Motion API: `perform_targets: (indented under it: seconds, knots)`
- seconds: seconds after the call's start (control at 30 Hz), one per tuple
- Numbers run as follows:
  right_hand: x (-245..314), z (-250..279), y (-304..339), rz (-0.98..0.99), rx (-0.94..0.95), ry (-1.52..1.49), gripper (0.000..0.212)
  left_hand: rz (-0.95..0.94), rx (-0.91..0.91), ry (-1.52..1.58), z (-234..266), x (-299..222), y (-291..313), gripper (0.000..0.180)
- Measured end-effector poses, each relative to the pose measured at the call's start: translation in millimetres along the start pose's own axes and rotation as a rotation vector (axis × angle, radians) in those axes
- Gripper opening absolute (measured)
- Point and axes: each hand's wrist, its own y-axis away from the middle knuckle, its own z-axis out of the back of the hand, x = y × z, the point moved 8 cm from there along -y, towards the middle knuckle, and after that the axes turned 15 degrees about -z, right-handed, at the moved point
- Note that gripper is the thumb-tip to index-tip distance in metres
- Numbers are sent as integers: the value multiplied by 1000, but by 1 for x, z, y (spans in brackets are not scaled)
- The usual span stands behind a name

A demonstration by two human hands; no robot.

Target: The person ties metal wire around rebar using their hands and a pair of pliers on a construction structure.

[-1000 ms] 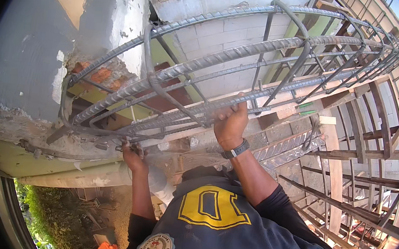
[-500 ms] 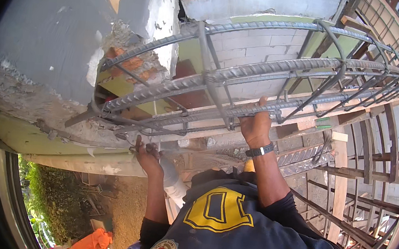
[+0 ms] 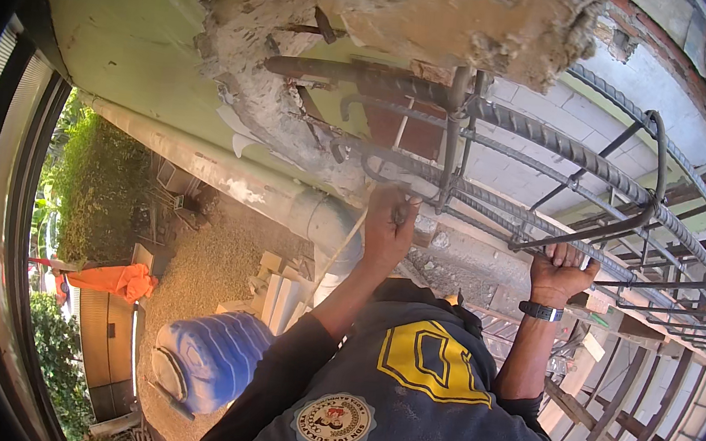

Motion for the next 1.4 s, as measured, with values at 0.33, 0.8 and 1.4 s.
perform_targets:
  seconds: [0.33, 0.8, 1.4]
  knots:
    - [6, 11, -4, -13, -86, 96, 44, -271, 268, -306, -10, -22, -26, 18]
    - [5, 32, 12, 2, -147, 341, 26, 294, -413, -34, 36, 73, 6, 31]
    - [-32, -28, 56, 791, 125, 2607, 33, 263, -444, -54, 43, 57, -10, 23]
